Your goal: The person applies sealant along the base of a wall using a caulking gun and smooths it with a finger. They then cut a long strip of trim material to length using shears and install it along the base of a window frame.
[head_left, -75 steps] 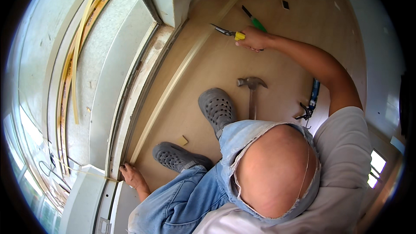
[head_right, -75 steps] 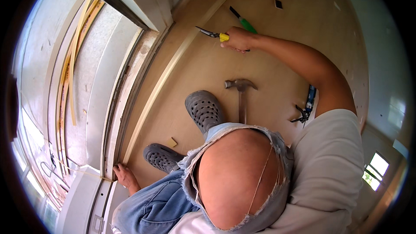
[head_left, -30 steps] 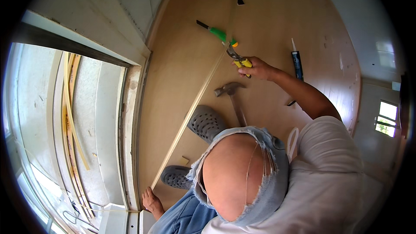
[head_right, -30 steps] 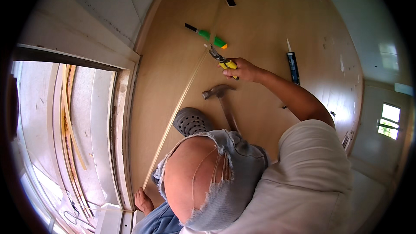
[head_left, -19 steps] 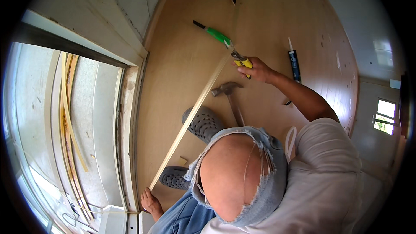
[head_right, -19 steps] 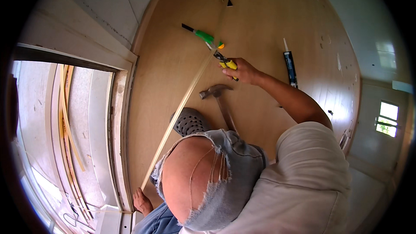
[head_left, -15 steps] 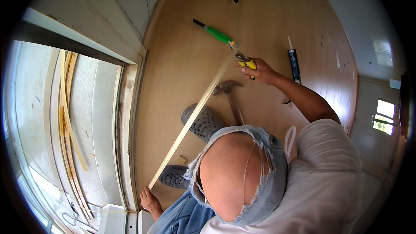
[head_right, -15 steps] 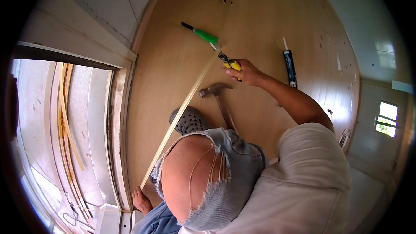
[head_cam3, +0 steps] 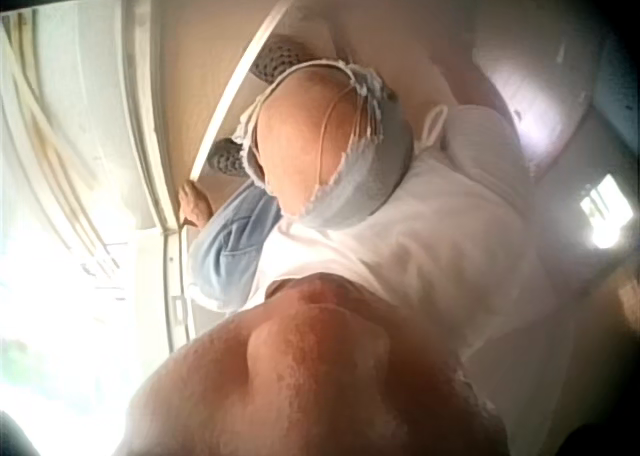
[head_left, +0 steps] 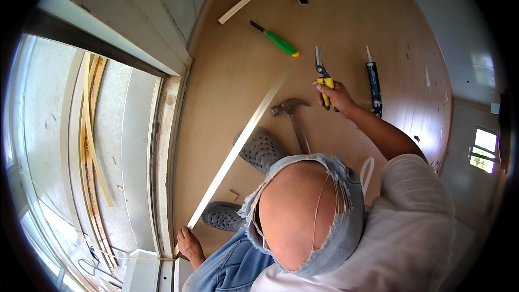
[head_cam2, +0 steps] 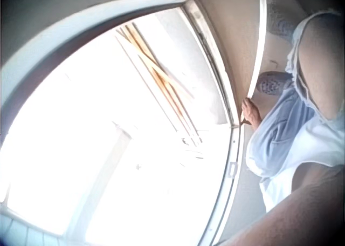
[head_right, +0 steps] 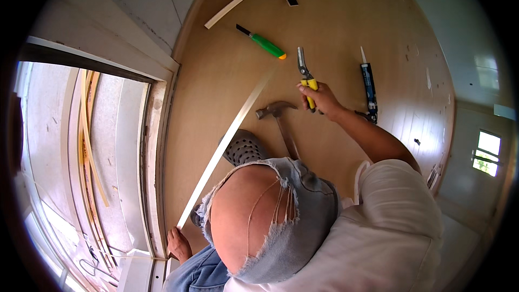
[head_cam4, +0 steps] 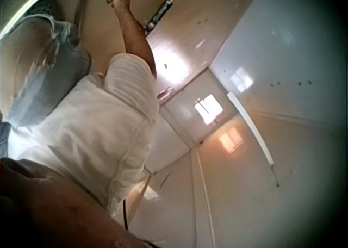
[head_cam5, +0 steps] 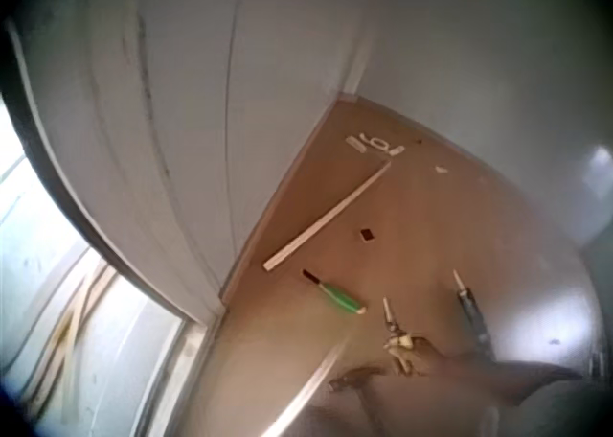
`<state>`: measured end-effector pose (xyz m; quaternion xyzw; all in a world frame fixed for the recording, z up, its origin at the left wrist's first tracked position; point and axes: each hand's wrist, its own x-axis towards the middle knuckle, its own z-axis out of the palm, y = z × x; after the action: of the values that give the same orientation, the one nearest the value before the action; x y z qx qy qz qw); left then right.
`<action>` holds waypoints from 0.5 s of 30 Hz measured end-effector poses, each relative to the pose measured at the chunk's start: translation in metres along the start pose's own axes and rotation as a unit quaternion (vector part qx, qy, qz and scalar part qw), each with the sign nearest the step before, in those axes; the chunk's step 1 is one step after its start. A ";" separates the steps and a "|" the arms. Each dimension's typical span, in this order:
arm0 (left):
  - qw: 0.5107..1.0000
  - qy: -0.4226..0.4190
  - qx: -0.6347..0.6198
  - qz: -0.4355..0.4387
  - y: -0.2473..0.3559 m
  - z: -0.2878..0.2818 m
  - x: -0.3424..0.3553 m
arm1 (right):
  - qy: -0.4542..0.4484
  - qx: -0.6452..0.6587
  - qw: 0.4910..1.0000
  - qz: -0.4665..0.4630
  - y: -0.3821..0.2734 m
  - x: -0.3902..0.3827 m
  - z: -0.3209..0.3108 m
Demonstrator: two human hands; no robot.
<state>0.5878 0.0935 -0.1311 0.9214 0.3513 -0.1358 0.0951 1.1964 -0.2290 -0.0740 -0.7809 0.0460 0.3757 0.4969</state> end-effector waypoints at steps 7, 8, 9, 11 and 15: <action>0.994 -0.006 -0.055 -0.094 0.009 0.004 0.002 | -0.064 0.039 0.997 0.007 0.039 -0.002 0.061; 0.993 0.000 -0.065 -0.095 0.010 0.004 0.003 | -0.066 0.031 0.997 0.005 0.049 0.000 0.064; 0.992 -0.002 -0.064 -0.107 0.008 0.005 0.002 | -0.072 0.016 0.997 -0.002 0.058 0.002 0.068; 0.989 -0.006 -0.067 -0.134 0.003 0.009 0.000 | -0.085 -0.020 0.996 -0.018 0.067 0.006 0.074; 0.983 0.022 -0.043 -0.178 -0.010 0.021 -0.003 | -0.040 -0.289 0.947 -0.132 0.058 0.021 0.096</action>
<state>0.5748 0.0930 -0.1508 0.8420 0.5172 -0.1155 0.1008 1.1336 -0.1740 -0.1521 -0.8743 -0.1879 0.3353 0.2964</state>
